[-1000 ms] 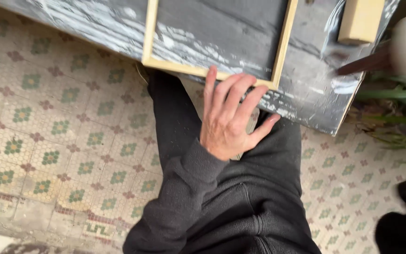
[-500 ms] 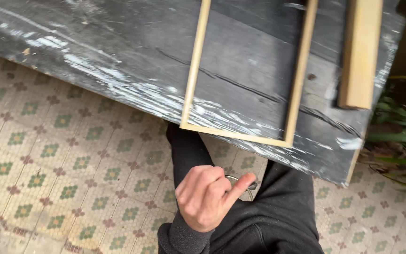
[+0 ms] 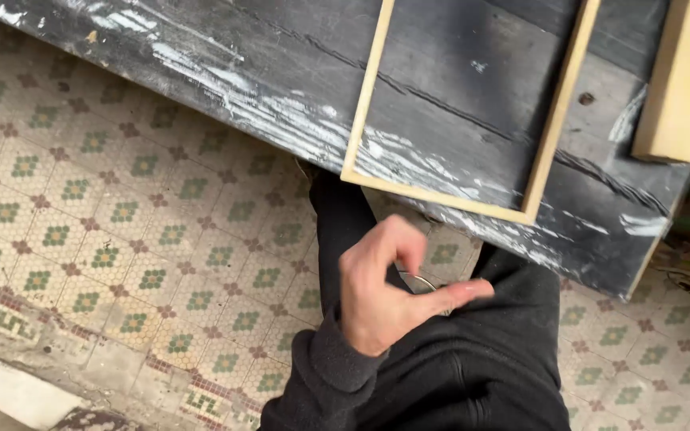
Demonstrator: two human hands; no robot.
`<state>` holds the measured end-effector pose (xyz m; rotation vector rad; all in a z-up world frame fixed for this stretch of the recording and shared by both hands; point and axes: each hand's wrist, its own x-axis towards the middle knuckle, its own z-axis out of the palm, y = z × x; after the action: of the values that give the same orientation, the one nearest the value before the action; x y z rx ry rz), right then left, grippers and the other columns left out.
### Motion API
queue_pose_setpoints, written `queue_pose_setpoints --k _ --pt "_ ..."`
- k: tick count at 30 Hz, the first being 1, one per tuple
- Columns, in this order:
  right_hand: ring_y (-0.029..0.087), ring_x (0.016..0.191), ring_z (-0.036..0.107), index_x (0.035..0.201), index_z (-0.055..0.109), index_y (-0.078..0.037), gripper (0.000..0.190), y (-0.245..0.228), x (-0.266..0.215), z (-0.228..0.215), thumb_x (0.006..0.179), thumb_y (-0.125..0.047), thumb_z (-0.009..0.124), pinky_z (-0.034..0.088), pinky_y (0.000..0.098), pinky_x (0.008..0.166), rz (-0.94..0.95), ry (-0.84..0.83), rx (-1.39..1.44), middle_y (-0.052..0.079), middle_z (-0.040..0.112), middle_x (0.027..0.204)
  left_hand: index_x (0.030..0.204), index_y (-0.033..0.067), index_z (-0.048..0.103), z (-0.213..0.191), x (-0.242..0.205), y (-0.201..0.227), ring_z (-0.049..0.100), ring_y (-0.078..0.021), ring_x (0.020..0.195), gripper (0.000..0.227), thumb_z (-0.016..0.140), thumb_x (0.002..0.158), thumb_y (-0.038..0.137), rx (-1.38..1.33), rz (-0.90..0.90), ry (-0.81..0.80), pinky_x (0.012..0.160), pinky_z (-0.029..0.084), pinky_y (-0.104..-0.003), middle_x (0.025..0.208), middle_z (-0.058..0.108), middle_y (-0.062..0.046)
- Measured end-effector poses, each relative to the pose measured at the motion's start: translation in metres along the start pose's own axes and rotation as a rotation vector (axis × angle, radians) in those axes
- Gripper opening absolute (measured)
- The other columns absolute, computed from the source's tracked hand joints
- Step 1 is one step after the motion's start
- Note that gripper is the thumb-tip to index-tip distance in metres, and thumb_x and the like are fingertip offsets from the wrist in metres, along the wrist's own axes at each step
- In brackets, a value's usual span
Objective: Applying glue to the edges of wooden frame components and joining them together to assemble frames.
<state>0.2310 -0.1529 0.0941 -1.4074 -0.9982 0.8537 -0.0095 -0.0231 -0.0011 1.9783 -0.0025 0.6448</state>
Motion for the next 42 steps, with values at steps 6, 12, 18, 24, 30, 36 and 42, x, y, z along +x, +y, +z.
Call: queue_pose_setpoints --k 6,12,18,24,30,36,42 --pt "0.031 0.144 0.053 0.147 0.050 -0.001 0.103 -0.017 -0.047 0.071 0.091 -0.086 0.034 0.035 0.0425 0.126 -0.043 -0.032 0.048 0.016 0.055 0.149 0.102 0.0075 0.049 0.085 -0.032 -0.010 0.055 -0.0115 0.072 0.055 0.095 0.077 0.024 -1.092 -0.625 -0.170 0.064 0.050 -0.026 0.088 0.055 -0.004" --pt "0.031 0.147 0.052 0.148 0.051 -0.002 0.108 0.007 -0.166 0.131 0.087 -0.089 0.033 0.032 0.0429 0.128 -0.091 -0.109 0.109 0.014 0.055 0.151 0.101 0.0117 0.039 0.058 -0.022 0.035 0.055 -0.0116 0.079 0.047 0.078 0.076 0.011 -0.979 -0.501 -0.061 0.062 0.045 -0.023 0.102 0.049 -0.003" --pt "0.032 0.161 0.020 0.156 0.033 -0.003 0.117 0.008 -0.174 0.173 0.082 -0.093 0.038 0.013 0.0483 0.134 0.155 0.434 -0.140 0.017 0.024 0.168 0.129 0.0080 0.037 0.078 -0.050 0.089 0.044 -0.0225 0.115 0.049 0.062 0.098 0.038 -1.078 -0.460 0.084 0.099 0.038 -0.037 0.131 0.040 -0.015" --pt "0.030 0.164 -0.001 0.165 0.019 -0.008 0.098 0.012 -0.187 0.115 0.097 -0.076 0.033 -0.003 0.0546 0.134 -0.124 0.587 -0.774 0.019 0.004 0.174 0.152 0.0118 0.038 0.054 -0.075 0.138 0.036 -0.0230 0.150 0.075 0.045 0.102 0.066 -1.181 -0.404 -0.431 0.127 0.029 -0.036 0.170 0.027 -0.018" --pt "0.024 0.120 0.065 0.145 0.059 -0.004 0.041 0.052 -0.224 0.080 0.109 -0.021 0.069 0.052 0.0380 0.103 0.043 0.823 -0.619 0.019 0.066 0.135 0.129 0.0089 0.064 0.037 -0.104 0.104 0.066 -0.0189 0.113 0.034 0.057 0.111 0.037 -0.630 -0.050 -0.607 0.096 0.053 -0.029 0.136 0.063 -0.009" --pt "0.014 0.049 0.053 0.112 0.080 -0.019 0.032 0.107 -0.239 0.068 0.090 -0.042 0.078 0.043 0.0296 0.047 0.113 0.558 -0.904 0.005 0.068 0.066 0.100 0.0030 0.077 0.019 -0.071 0.036 0.071 -0.0241 0.087 0.022 0.075 0.082 0.015 -0.097 -0.059 -0.233 0.077 0.058 -0.038 0.101 0.075 -0.009" --pt "0.024 0.089 0.050 0.145 0.059 -0.011 0.075 0.066 -0.169 0.058 0.088 -0.060 0.065 0.044 0.0408 0.082 -0.029 0.173 -1.185 0.011 0.061 0.106 0.130 0.0014 0.068 0.044 -0.016 0.007 0.057 -0.0331 0.135 0.038 0.078 0.094 0.012 0.354 0.142 -0.202 0.118 0.044 -0.053 0.137 0.064 -0.012"
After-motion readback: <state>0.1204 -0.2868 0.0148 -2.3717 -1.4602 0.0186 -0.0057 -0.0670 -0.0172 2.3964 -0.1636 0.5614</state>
